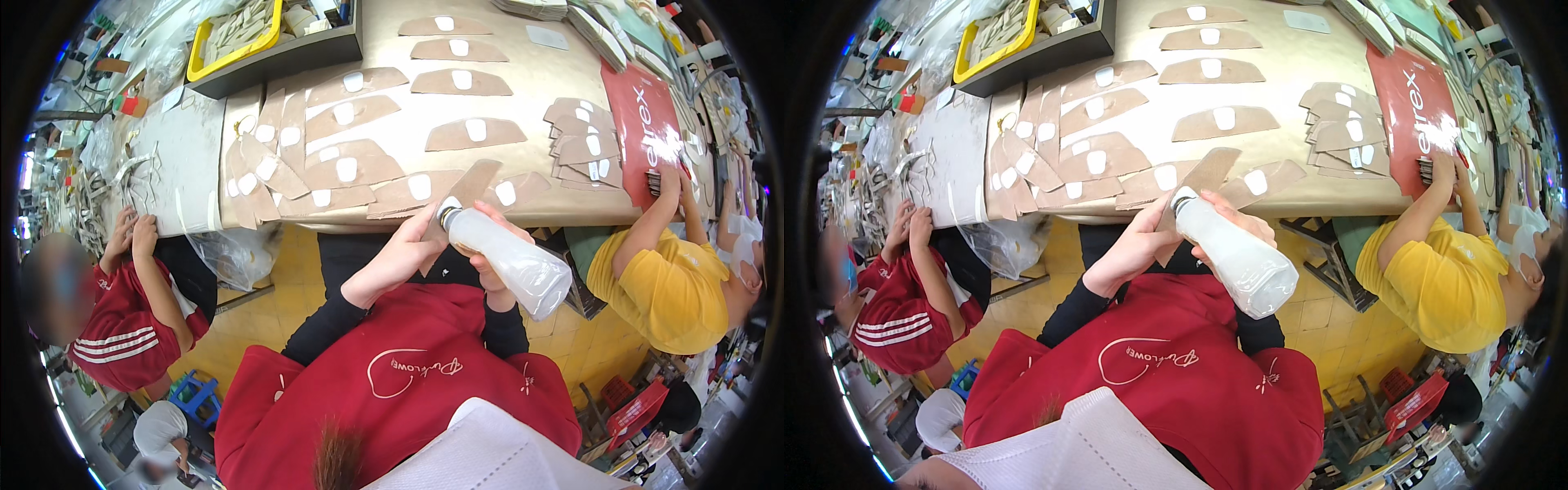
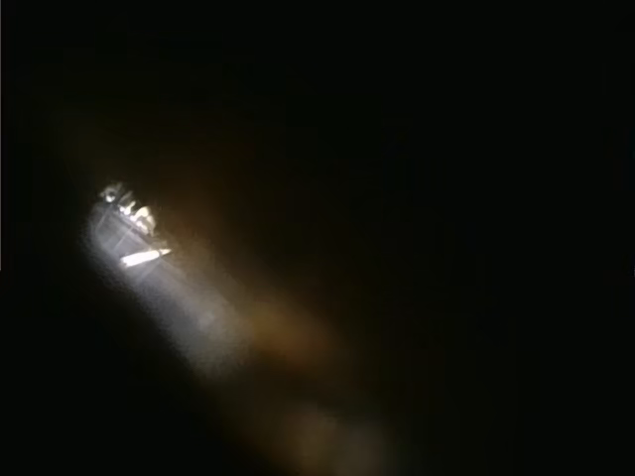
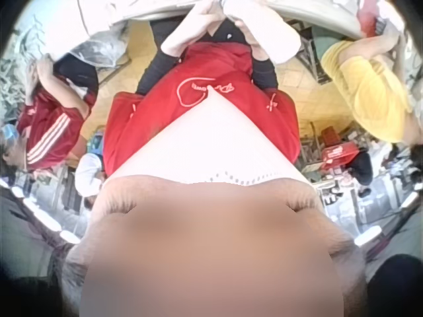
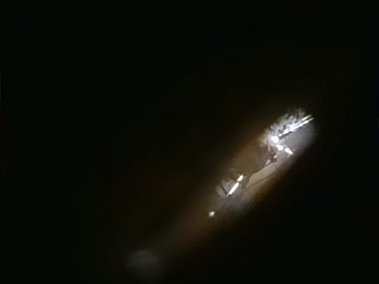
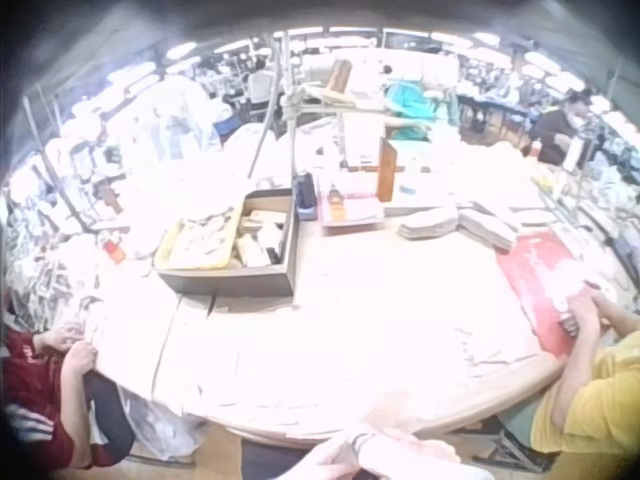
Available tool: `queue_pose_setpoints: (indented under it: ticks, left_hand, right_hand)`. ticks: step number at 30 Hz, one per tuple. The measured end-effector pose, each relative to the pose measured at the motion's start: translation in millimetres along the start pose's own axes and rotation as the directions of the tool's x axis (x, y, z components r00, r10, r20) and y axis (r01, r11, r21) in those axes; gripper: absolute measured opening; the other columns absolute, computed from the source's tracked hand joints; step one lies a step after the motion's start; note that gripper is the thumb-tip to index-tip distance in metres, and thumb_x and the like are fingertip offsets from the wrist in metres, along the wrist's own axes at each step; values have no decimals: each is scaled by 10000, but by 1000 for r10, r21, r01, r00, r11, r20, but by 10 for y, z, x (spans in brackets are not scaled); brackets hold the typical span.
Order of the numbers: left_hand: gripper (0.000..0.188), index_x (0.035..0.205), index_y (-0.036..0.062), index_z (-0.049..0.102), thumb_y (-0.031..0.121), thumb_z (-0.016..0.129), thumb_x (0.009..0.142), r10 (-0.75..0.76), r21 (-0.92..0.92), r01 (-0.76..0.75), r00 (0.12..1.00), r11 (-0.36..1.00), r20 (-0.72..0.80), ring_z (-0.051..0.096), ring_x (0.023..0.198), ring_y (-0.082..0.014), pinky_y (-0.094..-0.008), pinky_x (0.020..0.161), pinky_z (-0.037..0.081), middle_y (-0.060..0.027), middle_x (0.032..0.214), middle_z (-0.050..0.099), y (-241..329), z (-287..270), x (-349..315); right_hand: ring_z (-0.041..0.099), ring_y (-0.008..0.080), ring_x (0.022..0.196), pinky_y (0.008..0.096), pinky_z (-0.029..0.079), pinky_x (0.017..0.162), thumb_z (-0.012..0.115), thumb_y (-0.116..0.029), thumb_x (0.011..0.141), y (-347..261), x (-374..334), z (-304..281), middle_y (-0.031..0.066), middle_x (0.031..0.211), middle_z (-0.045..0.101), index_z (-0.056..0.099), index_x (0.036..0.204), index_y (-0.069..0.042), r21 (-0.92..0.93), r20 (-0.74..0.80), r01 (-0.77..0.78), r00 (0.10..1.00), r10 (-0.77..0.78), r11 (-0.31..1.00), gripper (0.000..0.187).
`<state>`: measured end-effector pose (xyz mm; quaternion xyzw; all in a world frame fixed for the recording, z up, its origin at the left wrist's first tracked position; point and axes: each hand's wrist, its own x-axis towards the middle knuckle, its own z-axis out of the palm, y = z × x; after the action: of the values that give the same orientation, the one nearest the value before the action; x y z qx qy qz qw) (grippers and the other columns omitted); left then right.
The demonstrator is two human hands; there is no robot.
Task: The person applies glue from a squeeze bottle onto small white patches on multiple brown cardboard pieces laid out on a table. They then place the glued pieces into a stack. Other workers are visible at the same table performing similar tasks.
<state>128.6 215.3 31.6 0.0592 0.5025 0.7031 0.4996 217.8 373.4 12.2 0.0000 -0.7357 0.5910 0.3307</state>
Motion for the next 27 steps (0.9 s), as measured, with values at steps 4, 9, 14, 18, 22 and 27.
queue_pose_setpoints:
  ticks: [4,9,14,18,22,27]
  left_hand:
    - [706,1515,5,283,-94,509,853,-25,-9,26,999,1000,44,416,1323,-153,-293,1103,331,-86,1445,437,21,42,-19]
    - [715,1513,-6,280,-99,504,840,-52,-30,53,998,998,28,416,1321,-156,-293,1103,332,-93,1440,439,56,75,-29]
    - [701,1508,-5,290,-93,502,846,39,99,-44,998,994,54,415,1322,-156,-293,1103,335,-96,1435,445,55,56,-21]
    - [713,1512,-5,284,-98,491,837,-85,74,83,996,994,30,416,1323,-155,-290,1101,338,-96,1441,445,50,41,-16]
    - [710,1509,0,294,-91,463,825,-47,72,45,999,996,16,410,1326,-162,-277,1087,335,-115,1432,455,54,34,-27]
    - [708,1508,-16,296,-89,466,824,-27,8,27,1000,1000,-10,393,1346,-166,-270,1098,316,-118,1448,450,58,8,-28]
  right_hand:
    - [686,244,948,319,540,820,796,-398,812,10,17,7,194,1159,671,601,1211,49,-96,-66,-86,995,79,992,630]
    - [674,266,1035,337,532,867,774,-432,823,-26,35,-26,213,1134,677,626,1178,64,94,114,-141,985,131,985,628]
    - [703,278,958,341,552,818,815,-301,797,-59,97,-63,205,1100,691,629,1211,-6,-75,-37,-175,984,172,982,541]
    - [706,240,901,314,546,754,847,-221,750,-58,110,-49,175,1022,715,651,1166,-19,-46,105,32,994,-27,998,502]
    - [707,226,834,293,539,712,844,-196,746,-44,119,-72,151,980,719,655,1157,-35,-144,-7,-61,998,61,988,480]
    - [711,250,818,294,542,695,835,-211,762,-77,94,-132,137,1003,727,626,1174,-10,-174,184,10,983,23,985,504]
